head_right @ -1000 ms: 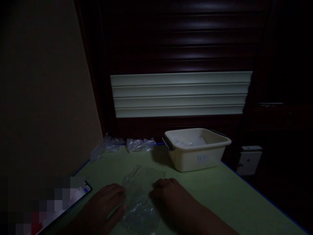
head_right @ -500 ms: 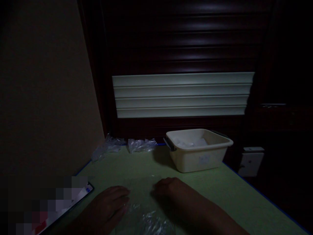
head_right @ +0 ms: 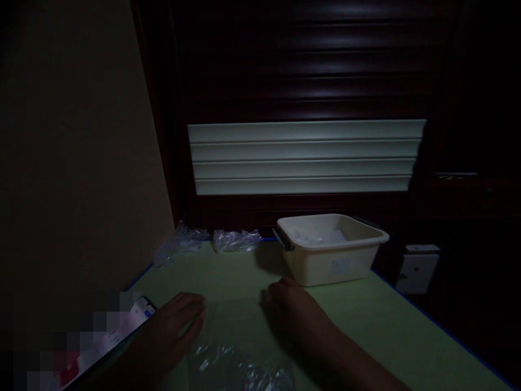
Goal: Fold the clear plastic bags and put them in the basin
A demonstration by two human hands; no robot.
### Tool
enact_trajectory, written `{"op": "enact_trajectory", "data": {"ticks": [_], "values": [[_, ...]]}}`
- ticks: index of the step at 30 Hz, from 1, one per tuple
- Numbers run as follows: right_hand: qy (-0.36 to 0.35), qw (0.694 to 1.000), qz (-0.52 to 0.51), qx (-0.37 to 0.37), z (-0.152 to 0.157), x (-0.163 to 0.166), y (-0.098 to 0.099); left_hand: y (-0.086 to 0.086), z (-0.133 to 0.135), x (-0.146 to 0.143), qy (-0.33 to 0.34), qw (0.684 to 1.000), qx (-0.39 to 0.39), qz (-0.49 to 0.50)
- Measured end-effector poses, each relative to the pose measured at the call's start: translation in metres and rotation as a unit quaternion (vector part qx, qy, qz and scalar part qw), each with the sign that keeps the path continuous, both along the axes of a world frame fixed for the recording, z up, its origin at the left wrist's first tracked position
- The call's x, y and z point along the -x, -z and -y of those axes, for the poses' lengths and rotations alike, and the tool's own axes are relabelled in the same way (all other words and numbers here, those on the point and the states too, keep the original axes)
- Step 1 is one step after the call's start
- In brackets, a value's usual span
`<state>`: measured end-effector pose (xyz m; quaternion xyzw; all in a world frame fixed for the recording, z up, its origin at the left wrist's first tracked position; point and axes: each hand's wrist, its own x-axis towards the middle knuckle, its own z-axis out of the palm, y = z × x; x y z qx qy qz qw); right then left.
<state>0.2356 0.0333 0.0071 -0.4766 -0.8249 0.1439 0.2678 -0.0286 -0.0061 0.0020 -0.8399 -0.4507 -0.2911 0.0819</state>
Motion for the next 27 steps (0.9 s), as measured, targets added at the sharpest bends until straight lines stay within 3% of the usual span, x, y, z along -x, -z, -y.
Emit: {"op": "enact_trajectory", "data": {"ticks": [4, 8, 15, 22, 27], "values": [[0.016, 1.000, 0.009, 0.013, -0.014, 0.004, 0.011, 0.000, -0.006, 0.005, -0.054, 0.994, 0.089, -0.011], [0.030, 0.999, -0.034, 0.018, -0.018, 0.008, 0.016, 0.002, -0.005, 0.006, -0.061, 0.993, 0.101, -0.005], [-0.021, 0.966, -0.240, 0.093, -0.014, 0.004, 0.009, 0.023, -0.017, 0.011, -0.093, 0.972, 0.116, 0.181], [-0.043, 0.925, -0.347, 0.148, -0.010, 0.004, 0.009, 0.012, -0.018, 0.007, -0.030, 0.918, 0.253, 0.303], [-0.037, 0.909, -0.375, 0.177, -0.013, 0.002, 0.011, 0.005, -0.020, 0.009, 0.002, 0.925, 0.282, 0.255]]}}
